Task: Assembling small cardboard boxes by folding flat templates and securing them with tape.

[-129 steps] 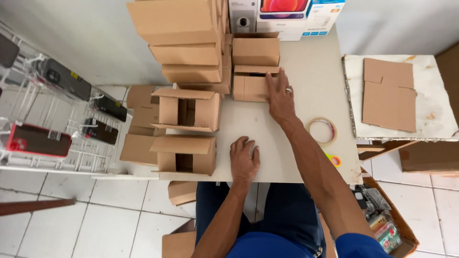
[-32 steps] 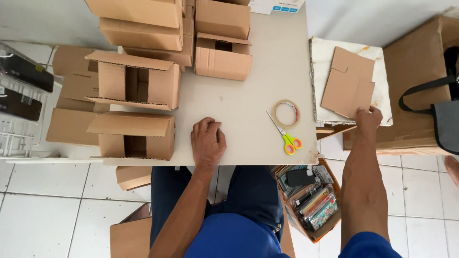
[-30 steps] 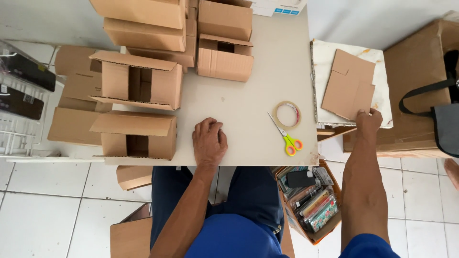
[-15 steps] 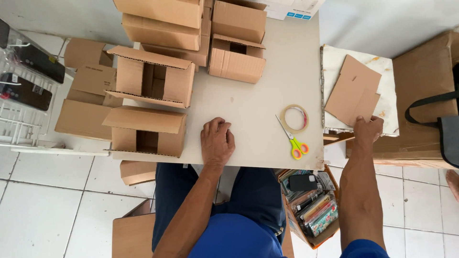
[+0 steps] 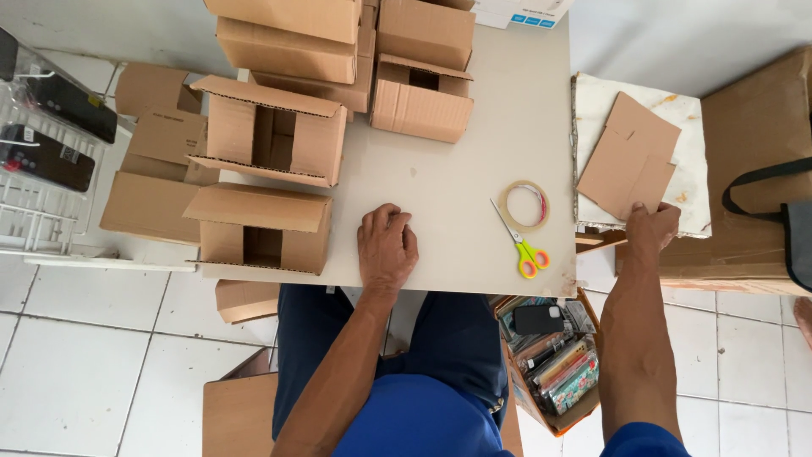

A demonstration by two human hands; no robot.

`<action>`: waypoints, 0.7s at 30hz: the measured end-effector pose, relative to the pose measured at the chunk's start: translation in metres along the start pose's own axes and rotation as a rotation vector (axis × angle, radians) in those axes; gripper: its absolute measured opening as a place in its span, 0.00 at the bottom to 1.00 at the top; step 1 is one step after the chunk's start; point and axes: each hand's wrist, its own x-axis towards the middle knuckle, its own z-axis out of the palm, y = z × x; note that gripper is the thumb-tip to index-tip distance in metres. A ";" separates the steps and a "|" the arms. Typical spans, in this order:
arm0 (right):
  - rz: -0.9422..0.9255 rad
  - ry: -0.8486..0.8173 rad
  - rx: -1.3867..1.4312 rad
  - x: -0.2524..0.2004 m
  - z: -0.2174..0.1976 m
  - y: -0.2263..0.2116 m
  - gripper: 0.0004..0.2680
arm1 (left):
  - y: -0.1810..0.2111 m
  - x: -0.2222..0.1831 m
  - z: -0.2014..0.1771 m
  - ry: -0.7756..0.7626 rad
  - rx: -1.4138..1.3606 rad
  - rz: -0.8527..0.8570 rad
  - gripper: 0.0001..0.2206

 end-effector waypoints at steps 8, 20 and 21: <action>0.017 -0.017 -0.044 0.000 0.000 -0.001 0.10 | 0.000 0.000 0.001 -0.008 -0.012 -0.009 0.10; 0.146 -0.018 1.110 -0.128 -0.066 -0.088 0.13 | -0.002 -0.001 0.002 0.024 -0.019 0.027 0.10; 0.102 -0.104 1.227 -0.148 -0.067 -0.092 0.13 | -0.001 -0.001 0.000 0.024 -0.038 0.014 0.09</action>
